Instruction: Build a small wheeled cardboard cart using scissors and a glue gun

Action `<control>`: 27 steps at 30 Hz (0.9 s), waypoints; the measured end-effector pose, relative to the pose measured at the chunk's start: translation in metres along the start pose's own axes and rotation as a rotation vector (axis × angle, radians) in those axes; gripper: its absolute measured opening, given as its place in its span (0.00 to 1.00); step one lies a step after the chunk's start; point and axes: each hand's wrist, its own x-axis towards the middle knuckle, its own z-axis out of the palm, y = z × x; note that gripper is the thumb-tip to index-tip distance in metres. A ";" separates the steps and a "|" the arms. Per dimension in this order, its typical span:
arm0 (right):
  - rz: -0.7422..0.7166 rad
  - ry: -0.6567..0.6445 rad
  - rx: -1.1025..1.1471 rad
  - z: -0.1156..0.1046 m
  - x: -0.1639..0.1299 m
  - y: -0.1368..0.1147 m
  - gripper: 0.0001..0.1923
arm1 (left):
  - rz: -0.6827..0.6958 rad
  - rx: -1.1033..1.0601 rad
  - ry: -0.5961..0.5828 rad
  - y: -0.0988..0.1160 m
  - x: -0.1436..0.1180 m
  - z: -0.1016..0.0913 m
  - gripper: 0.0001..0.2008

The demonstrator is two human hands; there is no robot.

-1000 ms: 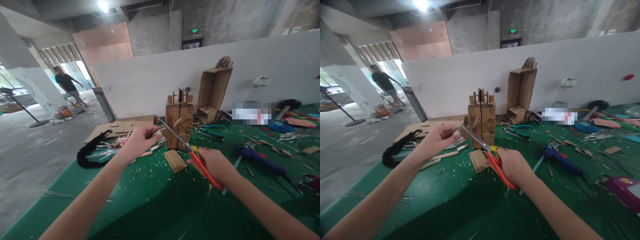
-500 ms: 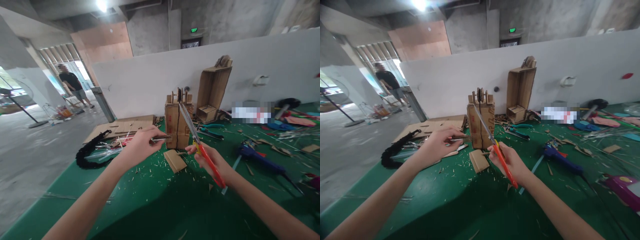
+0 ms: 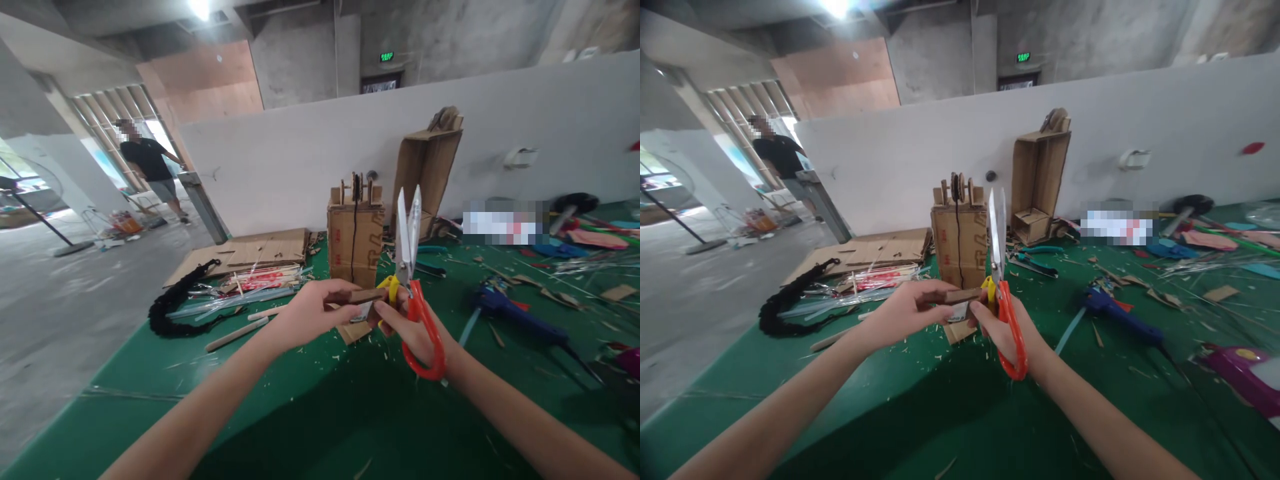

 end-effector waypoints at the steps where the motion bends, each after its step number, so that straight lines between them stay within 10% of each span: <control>1: 0.003 0.001 -0.006 -0.001 0.001 0.000 0.15 | -0.024 -0.060 0.003 -0.001 0.001 0.000 0.12; 16: -0.123 0.080 -0.004 -0.002 0.002 0.005 0.15 | -0.187 -0.411 0.018 -0.009 0.003 0.002 0.09; 27: -0.178 0.084 -0.053 0.000 0.001 0.011 0.18 | -0.047 -0.046 0.113 -0.006 0.001 -0.004 0.12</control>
